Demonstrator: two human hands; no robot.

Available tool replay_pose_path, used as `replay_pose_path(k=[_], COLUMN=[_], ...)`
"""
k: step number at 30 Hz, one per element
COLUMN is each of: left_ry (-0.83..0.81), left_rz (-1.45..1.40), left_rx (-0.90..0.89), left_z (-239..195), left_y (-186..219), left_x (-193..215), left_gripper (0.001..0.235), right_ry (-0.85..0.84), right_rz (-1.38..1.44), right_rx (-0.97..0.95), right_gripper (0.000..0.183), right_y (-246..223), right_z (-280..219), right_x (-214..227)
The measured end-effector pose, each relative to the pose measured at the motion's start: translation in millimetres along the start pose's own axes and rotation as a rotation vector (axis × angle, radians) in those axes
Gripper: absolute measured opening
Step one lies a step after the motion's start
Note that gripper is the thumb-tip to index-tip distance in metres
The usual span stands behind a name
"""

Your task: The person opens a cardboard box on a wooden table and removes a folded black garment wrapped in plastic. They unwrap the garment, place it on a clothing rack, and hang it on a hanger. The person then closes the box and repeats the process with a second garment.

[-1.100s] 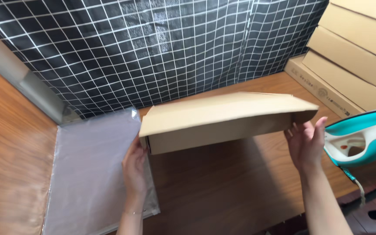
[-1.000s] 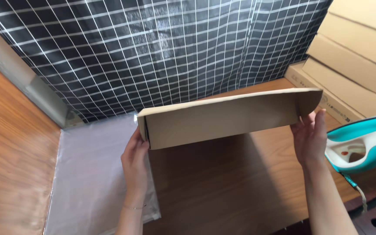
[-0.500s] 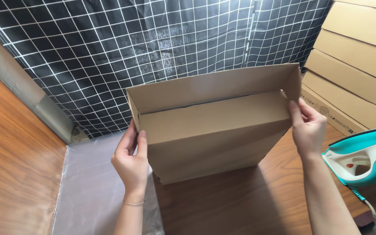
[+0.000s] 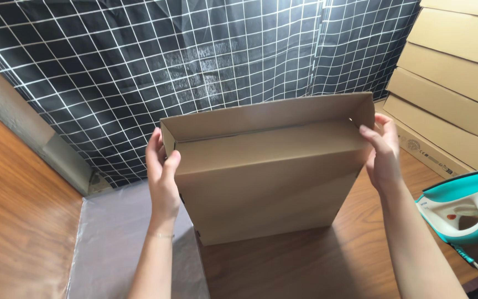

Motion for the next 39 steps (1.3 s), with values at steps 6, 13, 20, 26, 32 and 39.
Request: replay_pose_path(k=[6,13,20,26,32,39], left_ry=[0.058,0.106,0.104,0.103,-0.02,0.183], left_rz=[0.062,0.068,-0.033,-0.305,-0.338,-0.449], left_rx=[0.019,0.103,0.263,0.207,0.256,0.829], left_z=[35,19,-3,-27,-59,-149], left_y=[-10,-58,-36,-36,-60,-134], left_x=[0,18,9,7,15,14], left_gripper=[0.046,0.027,0.071,0.074,0.071,0.081], right_ry=[-0.089,-0.052,0.025,0.14,0.164,0.213], right_rz=[-0.138,-0.264,-0.062,0.147,0.241,0.182], right_rx=[0.09,0.123,0.025,0.048,-0.025,-0.525], right_gripper=[0.064,0.041,0.08,0.087,0.087,0.072], right_y=[-12,2,27,4,9,105], right_z=[17,10,2,-32,-81,-155], right_x=[-31,-37,-25,-4,26,65])
Point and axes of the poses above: each hand's wrist, its own z-axis towards the middle knuckle, its own x-axis out of the back of the hand, y = z × x, the point moved 9 cm from there along z, towards the middle knuckle, and after that the axes turned 4 degrees about x, right-handed, at the moved point
